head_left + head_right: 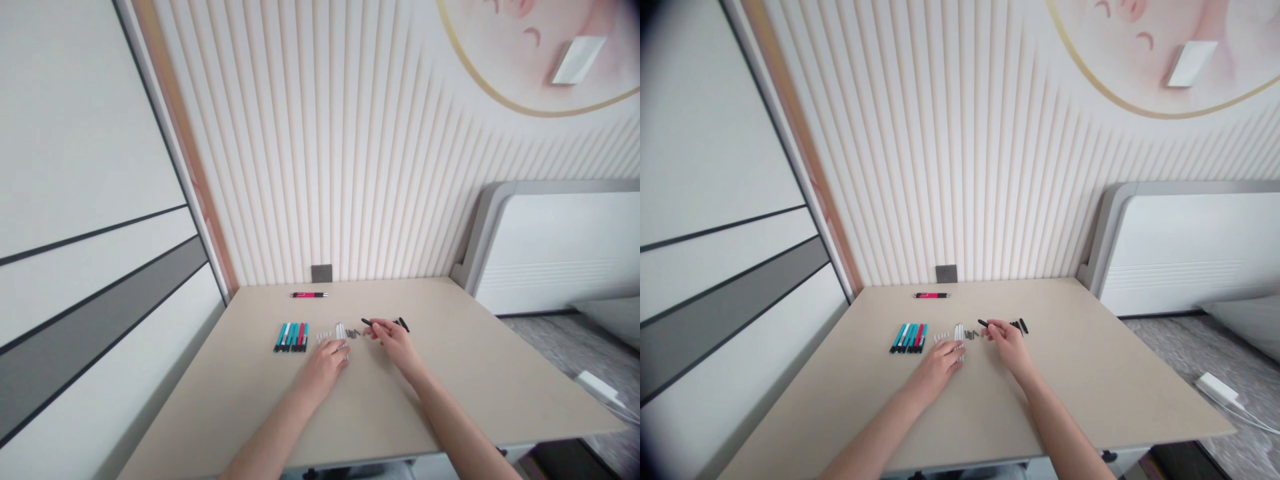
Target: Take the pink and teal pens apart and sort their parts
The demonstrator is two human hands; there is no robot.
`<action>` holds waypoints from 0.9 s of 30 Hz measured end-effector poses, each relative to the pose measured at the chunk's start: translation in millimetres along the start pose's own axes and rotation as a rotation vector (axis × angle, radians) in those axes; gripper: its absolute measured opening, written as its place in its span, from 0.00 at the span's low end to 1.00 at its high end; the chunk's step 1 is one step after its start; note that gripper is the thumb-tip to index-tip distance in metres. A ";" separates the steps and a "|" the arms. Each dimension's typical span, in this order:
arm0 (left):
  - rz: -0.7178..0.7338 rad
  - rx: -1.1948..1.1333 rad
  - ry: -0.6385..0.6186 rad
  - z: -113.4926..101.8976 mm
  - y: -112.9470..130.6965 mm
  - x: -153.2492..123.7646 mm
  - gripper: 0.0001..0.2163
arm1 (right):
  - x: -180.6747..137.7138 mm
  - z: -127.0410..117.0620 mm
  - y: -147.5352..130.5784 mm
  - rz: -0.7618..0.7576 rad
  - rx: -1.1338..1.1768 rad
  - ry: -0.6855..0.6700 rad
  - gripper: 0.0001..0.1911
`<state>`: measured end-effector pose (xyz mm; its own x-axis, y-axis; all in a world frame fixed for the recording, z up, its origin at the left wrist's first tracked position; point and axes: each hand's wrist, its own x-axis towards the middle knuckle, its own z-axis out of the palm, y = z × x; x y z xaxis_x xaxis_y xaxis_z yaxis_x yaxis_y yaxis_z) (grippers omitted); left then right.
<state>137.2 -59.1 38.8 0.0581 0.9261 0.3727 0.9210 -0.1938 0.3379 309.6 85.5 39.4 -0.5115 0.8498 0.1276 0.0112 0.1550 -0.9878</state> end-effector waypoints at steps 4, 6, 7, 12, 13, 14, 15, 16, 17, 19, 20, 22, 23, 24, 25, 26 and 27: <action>0.039 -0.014 -0.035 5.5 -5.3 4.7 0.10 | 20.1 -35.0 8.0 -0.056 -0.153 0.054 0.29; 0.045 -0.021 -0.050 7.9 -8.1 6.8 0.08 | 31.6 -61.8 13.1 -0.094 -0.367 0.142 0.27; 0.041 -0.024 -0.050 8.7 -9.4 7.6 0.07 | 36.1 -75.7 15.8 -0.088 -0.490 0.208 0.26; 0.008 -0.056 -0.049 9.3 -11.0 10.4 0.06 | 39.0 -121.9 31.5 -0.004 -0.644 0.314 0.22; 0.003 -0.062 -0.053 8.9 -10.5 10.6 0.06 | 37.0 -124.2 34.6 0.010 -0.659 0.314 0.21; -0.003 -0.065 -0.056 8.4 -9.8 10.7 0.06 | 35.0 -124.7 37.4 0.022 -0.678 0.312 0.21; -0.010 -0.067 -0.060 7.8 -9.0 10.6 0.06 | 33.2 -123.7 39.7 0.033 -0.706 0.302 0.20; -0.015 -0.066 -0.064 7.0 -8.3 10.5 0.06 | 31.7 -121.8 41.5 0.043 -0.739 0.288 0.19; -0.017 -0.066 -0.066 6.0 -7.5 10.1 0.06 | 30.6 -119.6 42.7 0.052 -0.776 0.272 0.19; -0.013 -0.073 -0.069 3.5 -6.3 9.2 0.06 | 29.2 -115.8 43.5 0.072 -0.840 0.238 0.19; -0.010 -0.079 -0.070 2.2 -6.0 8.7 0.06 | 28.7 -114.6 43.3 0.078 -0.857 0.222 0.19; -0.009 -0.092 -0.070 -0.1 -5.9 7.5 0.07 | 27.8 -113.7 42.4 0.079 -0.874 0.196 0.18; -0.009 -0.102 -0.071 -0.7 -6.2 7.0 0.07 | 27.3 -113.8 41.8 0.077 -0.879 0.183 0.18; -0.009 -0.112 -0.071 -1.0 -6.8 6.5 0.07 | 26.8 -114.0 41.2 0.075 -0.883 0.172 0.18; -0.007 -0.122 -0.070 -0.8 -7.6 6.2 0.08 | 26.3 -114.2 40.6 0.075 -0.884 0.164 0.17; -0.004 -0.131 -0.068 -0.2 -8.6 5.9 0.08 | 25.8 -114.3 39.9 0.077 -0.883 0.161 0.18; -0.003 -0.136 -0.064 0.6 -9.6 5.8 0.08 | 25.3 -114.2 39.1 0.081 -0.878 0.162 0.18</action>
<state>128.9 -51.7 37.1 0.0839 0.9447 0.3171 0.8607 -0.2290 0.4546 395.2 170.6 14.1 -0.3541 0.9251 0.1374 0.7293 0.3651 -0.5786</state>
